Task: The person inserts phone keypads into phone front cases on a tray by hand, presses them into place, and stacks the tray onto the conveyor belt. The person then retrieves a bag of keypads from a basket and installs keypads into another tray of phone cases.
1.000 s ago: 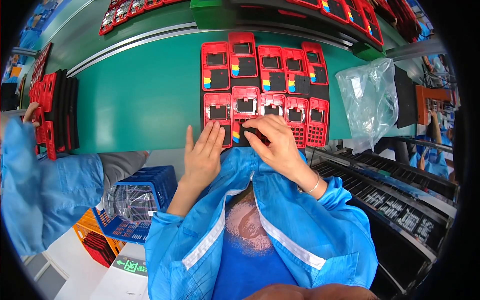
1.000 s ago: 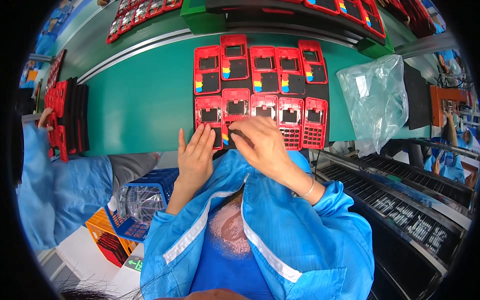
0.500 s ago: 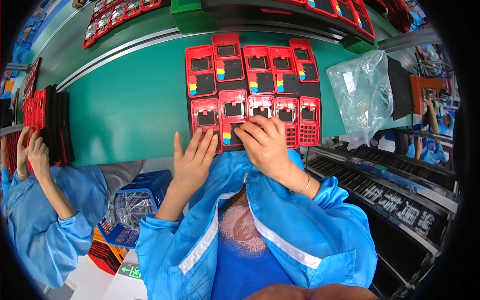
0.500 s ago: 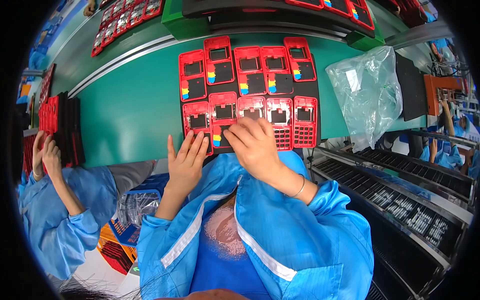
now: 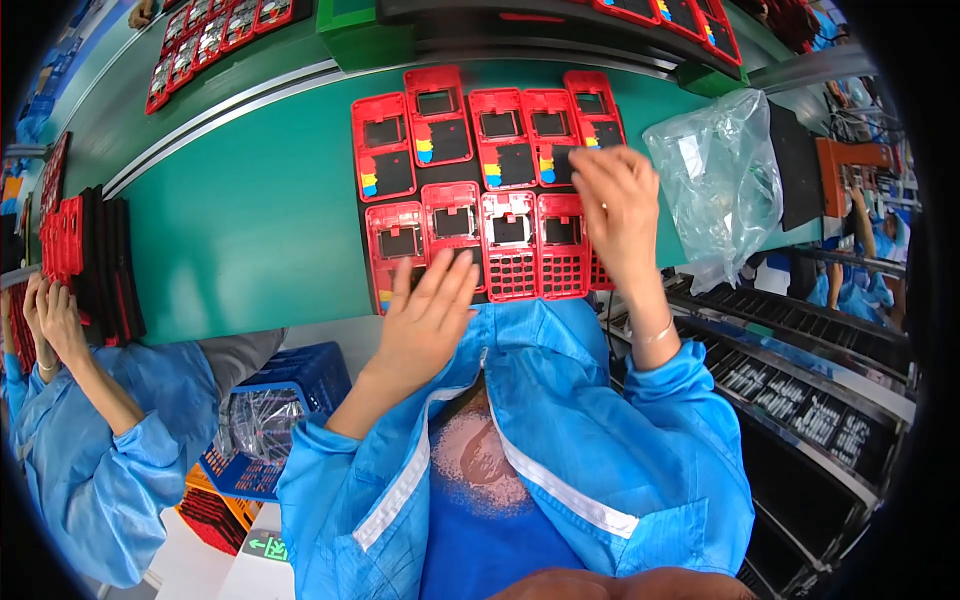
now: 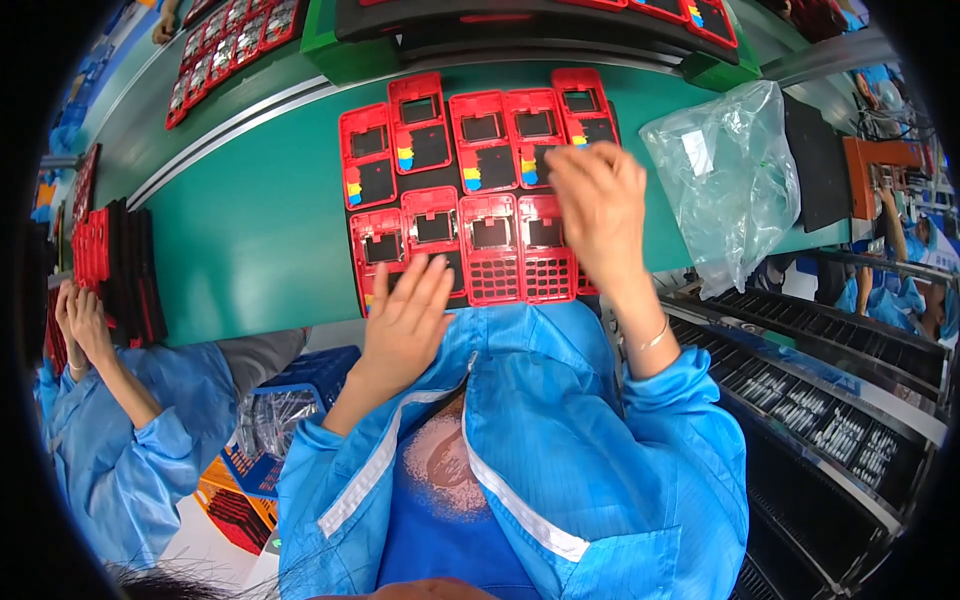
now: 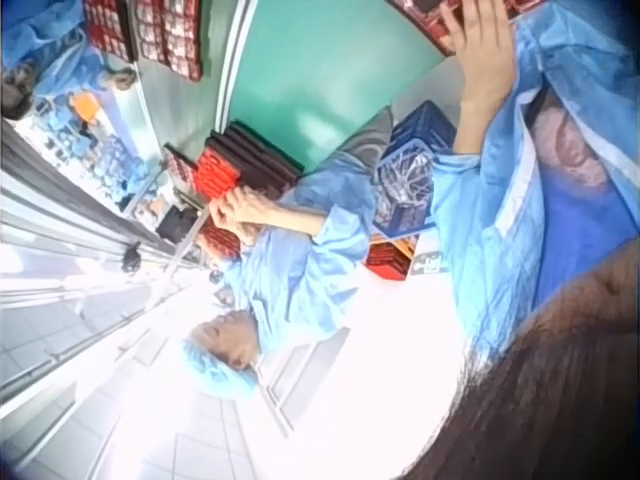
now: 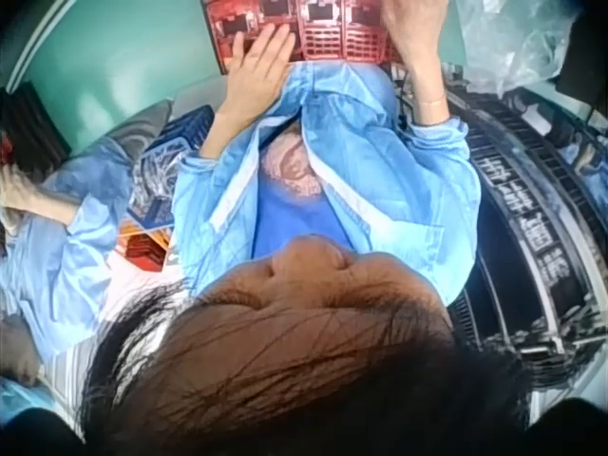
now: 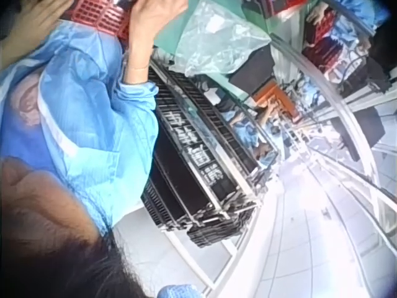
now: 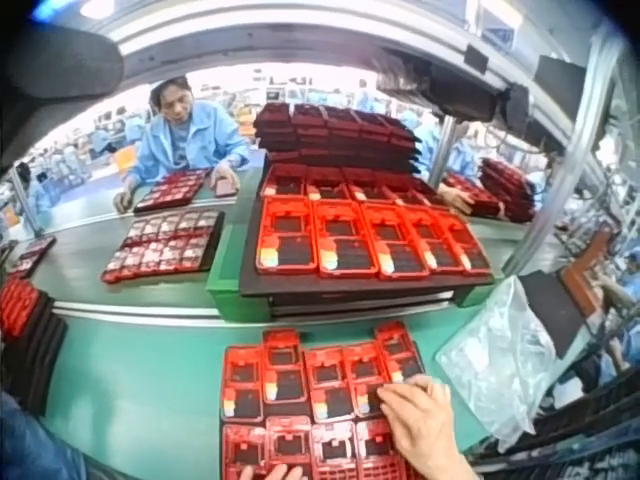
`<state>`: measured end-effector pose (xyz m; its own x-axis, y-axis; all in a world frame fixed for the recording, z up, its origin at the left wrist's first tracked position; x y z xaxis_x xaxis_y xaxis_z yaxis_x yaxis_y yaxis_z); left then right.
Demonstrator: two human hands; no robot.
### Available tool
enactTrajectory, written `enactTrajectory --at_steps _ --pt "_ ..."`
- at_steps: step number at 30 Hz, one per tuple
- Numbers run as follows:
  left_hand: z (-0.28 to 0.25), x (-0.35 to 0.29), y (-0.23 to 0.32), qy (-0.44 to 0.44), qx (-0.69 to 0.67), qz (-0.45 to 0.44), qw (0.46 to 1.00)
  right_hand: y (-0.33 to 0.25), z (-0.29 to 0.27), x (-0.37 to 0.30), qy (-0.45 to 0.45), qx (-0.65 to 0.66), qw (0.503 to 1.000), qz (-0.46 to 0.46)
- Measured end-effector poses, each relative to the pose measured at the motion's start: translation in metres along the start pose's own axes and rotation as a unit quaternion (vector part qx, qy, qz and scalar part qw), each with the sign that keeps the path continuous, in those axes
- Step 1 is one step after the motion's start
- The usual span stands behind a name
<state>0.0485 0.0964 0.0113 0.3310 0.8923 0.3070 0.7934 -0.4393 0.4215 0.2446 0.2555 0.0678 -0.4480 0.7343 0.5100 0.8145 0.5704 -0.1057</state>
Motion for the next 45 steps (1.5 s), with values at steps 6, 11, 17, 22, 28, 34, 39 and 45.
enactTrajectory --at_steps 6,11,17,22,28,34,39,45 --pt "0.024 0.008 0.001 -0.030 0.015 0.011 0.999 0.034 0.037 0.018 -0.071 0.045 0.994 -0.071" --pt "0.023 0.011 0.003 -0.040 0.025 0.014 0.999 0.042 0.041 0.019 -0.048 0.077 0.993 -0.080" --pt "0.011 0.033 0.005 -0.024 -0.041 -0.010 0.999 0.036 0.027 0.016 -0.027 0.066 0.996 -0.057" --pt "0.014 0.100 0.018 -0.030 -0.079 0.043 0.995 0.030 0.017 0.015 -0.024 -0.003 0.993 -0.113" --pt "0.057 0.155 0.013 -0.038 -0.035 0.072 0.996 0.044 0.020 0.016 -0.061 0.079 0.990 -0.099" --pt "0.075 0.170 0.014 -0.038 -0.036 0.086 0.995 0.084 0.021 0.009 -0.056 0.055 0.996 -0.040" --pt "0.079 0.178 0.016 -0.057 0.001 0.051 0.997 0.071 0.028 0.007 -0.048 0.031 0.994 -0.095" --pt "0.086 0.176 0.015 -0.039 -0.013 0.055 0.998 0.075 0.028 0.004 -0.061 0.027 0.996 -0.062"
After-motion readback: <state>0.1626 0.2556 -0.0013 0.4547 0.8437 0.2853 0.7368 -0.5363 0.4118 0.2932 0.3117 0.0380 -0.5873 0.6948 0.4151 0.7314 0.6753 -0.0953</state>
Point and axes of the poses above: each hand's wrist, its own x-axis towards the middle knuckle, its own z-axis out of the palm, y = z × x, the point moved 6 cm from there along x, towards the middle knuckle, and after that the axes turned 10 degrees about -x, right-handed, at the moved point
